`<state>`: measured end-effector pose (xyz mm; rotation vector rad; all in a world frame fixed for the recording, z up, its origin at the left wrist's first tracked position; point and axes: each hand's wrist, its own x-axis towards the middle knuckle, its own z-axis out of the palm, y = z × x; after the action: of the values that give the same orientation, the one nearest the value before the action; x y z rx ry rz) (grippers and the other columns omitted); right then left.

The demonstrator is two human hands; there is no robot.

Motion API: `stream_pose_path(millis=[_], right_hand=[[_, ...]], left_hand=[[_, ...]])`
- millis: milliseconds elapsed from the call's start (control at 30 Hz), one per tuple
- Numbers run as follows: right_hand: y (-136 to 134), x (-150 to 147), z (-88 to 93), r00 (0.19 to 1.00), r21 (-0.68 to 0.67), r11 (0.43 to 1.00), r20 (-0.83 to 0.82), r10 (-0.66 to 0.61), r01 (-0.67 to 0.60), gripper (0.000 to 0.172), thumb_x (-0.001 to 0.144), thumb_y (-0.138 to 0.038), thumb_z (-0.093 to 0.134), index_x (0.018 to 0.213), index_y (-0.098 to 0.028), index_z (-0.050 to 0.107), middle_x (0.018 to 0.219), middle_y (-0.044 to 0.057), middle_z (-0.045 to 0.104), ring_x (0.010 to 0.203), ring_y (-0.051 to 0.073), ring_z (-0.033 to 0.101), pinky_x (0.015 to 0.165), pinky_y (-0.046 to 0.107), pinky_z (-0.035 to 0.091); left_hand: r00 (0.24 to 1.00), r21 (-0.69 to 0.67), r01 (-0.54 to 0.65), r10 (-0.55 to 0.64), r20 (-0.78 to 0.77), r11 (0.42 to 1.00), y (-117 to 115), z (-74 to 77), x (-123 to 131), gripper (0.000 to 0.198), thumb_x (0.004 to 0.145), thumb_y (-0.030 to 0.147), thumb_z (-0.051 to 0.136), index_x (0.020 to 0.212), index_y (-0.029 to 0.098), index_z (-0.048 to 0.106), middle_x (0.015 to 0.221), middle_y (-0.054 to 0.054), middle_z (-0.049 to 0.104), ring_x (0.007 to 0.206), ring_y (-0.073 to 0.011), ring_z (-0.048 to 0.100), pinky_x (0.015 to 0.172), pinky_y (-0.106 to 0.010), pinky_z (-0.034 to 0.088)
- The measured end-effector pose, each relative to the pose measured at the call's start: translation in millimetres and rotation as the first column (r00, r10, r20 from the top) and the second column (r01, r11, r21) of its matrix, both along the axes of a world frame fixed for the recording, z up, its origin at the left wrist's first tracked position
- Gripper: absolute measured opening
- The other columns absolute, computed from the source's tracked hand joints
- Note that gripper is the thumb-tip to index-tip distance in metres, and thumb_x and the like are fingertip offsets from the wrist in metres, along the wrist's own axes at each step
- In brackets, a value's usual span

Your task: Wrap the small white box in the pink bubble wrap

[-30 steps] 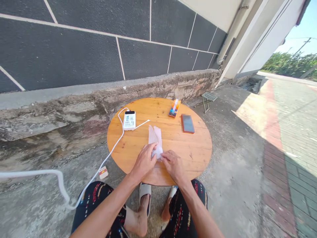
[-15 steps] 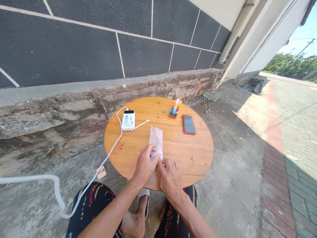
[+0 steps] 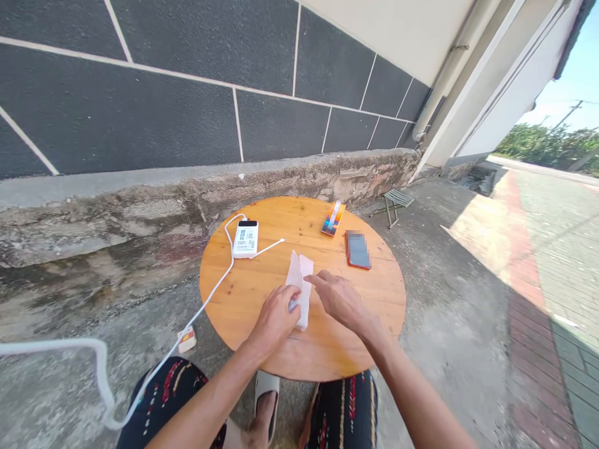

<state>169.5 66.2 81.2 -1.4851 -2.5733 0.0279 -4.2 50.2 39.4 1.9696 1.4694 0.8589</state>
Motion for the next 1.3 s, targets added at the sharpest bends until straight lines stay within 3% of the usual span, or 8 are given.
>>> stream_pose_path(millis=[133, 267, 500, 667, 867, 1000, 1100, 1300], right_hand=[[30.5, -18.8, 16.8, 0.954, -0.016, 0.987, 0.255, 0.158, -0.159, 0.032, 0.084, -0.008, 0.043, 0.105, -0.024, 0.062, 0.102, 0.007, 0.057, 0.078, 0.017, 0.059, 0.061, 0.025, 0.040], [43.1, -15.8, 17.2, 0.926, -0.014, 0.981, 0.327, 0.188, -0.194, 0.025, 0.083, -0.006, 0.043, 0.087, -0.017, 0.064, 0.109, 0.010, 0.054, 0.082, 0.018, 0.057, 0.062, 0.026, 0.040], [47.1, 7.0, 12.8, 0.965, 0.030, 0.995, 0.248, 0.086, -0.096, 0.031, 0.085, -0.007, 0.039, 0.089, -0.018, 0.066, 0.124, 0.010, 0.049, 0.084, 0.017, 0.058, 0.062, 0.026, 0.041], [40.4, 6.9, 11.6, 0.986, 0.055, 0.995, 0.149, 0.070, -0.079, 0.034, 0.084, -0.007, 0.037, 0.096, -0.020, 0.066, 0.132, 0.007, 0.048, 0.081, 0.015, 0.061, 0.063, 0.024, 0.041], [43.4, 16.2, 18.8, 0.997, -0.113, 0.990, -0.010, 0.079, -0.079, 0.035, 0.086, -0.011, 0.037, 0.105, -0.019, 0.065, 0.103, 0.005, 0.067, 0.089, 0.016, 0.063, 0.077, 0.023, 0.041], [64.8, 14.9, 27.6, 0.996, -0.187, 0.978, 0.027, -0.089, 0.092, 0.035, 0.092, -0.023, 0.033, 0.109, -0.022, 0.063, 0.090, 0.004, 0.070, 0.084, 0.017, 0.064, 0.071, 0.024, 0.041], [88.5, 8.0, 25.4, 0.968, -0.214, 0.949, 0.149, -0.203, 0.232, 0.028, 0.085, -0.028, 0.048, 0.107, -0.023, 0.065, 0.095, 0.006, 0.069, 0.092, 0.022, 0.062, 0.073, 0.028, 0.041], [127.0, -1.3, 5.9, 0.985, -0.340, 0.926, 0.105, -0.139, 0.167, 0.031, 0.073, -0.028, 0.060, 0.103, -0.023, 0.067, 0.096, 0.003, 0.069, 0.085, 0.020, 0.062, 0.071, 0.027, 0.042]], left_hand=[[0.997, -0.030, 0.055, -0.057, -0.051, 0.998, 4.0, 7.1, -0.5, 0.029, 0.070, 0.008, 0.049, 0.096, 0.018, 0.058, 0.097, -0.004, 0.062, 0.095, -0.0198, 0.055, 0.085, -0.031, 0.042], [0.995, -0.009, 0.090, -0.090, -0.032, 0.996, 2.9, 4.8, -1.8, 0.038, 0.072, 0.009, 0.047, 0.108, 0.019, 0.054, 0.105, -0.005, 0.059, 0.101, -0.0200, 0.053, 0.090, -0.032, 0.041], [0.973, -0.017, 0.229, -0.230, -0.022, 0.973, 10.2, 9.0, -7.9, 0.058, 0.069, 0.009, 0.045, 0.126, 0.021, 0.044, 0.133, -0.005, 0.046, 0.122, -0.0201, 0.043, 0.102, -0.030, 0.034], [0.944, -0.072, 0.313, -0.319, -0.085, 0.947, 18.6, 15.7, -9.9, 0.045, 0.069, 0.012, 0.044, 0.113, 0.021, 0.051, 0.110, -0.004, 0.060, 0.101, -0.0208, 0.055, 0.085, -0.030, 0.041], [0.939, -0.082, 0.291, -0.301, -0.168, 0.953, 17.5, 17.9, -9.0, 0.037, 0.069, 0.013, 0.043, 0.104, 0.022, 0.052, 0.106, -0.003, 0.060, 0.100, -0.0213, 0.054, 0.084, -0.030, 0.040], [0.936, -0.082, 0.277, -0.289, -0.202, 0.957, 14.8, 18.9, -6.8, 0.043, 0.069, 0.012, 0.042, 0.109, 0.023, 0.050, 0.111, -0.004, 0.059, 0.106, -0.0211, 0.052, 0.088, -0.029, 0.039], [0.937, -0.081, 0.271, -0.282, -0.204, 0.959, 14.0, 19.6, -5.6, 0.046, 0.069, 0.011, 0.042, 0.113, 0.023, 0.049, 0.116, -0.003, 0.058, 0.110, -0.0204, 0.050, 0.091, -0.029, 0.038], [0.931, -0.103, 0.311, -0.325, -0.167, 0.945, 17.3, 24.5, -7.0, 0.043, 0.065, 0.010, 0.042, 0.105, 0.022, 0.052, 0.113, -0.003, 0.059, 0.106, -0.0205, 0.053, 0.089, -0.029, 0.039]])
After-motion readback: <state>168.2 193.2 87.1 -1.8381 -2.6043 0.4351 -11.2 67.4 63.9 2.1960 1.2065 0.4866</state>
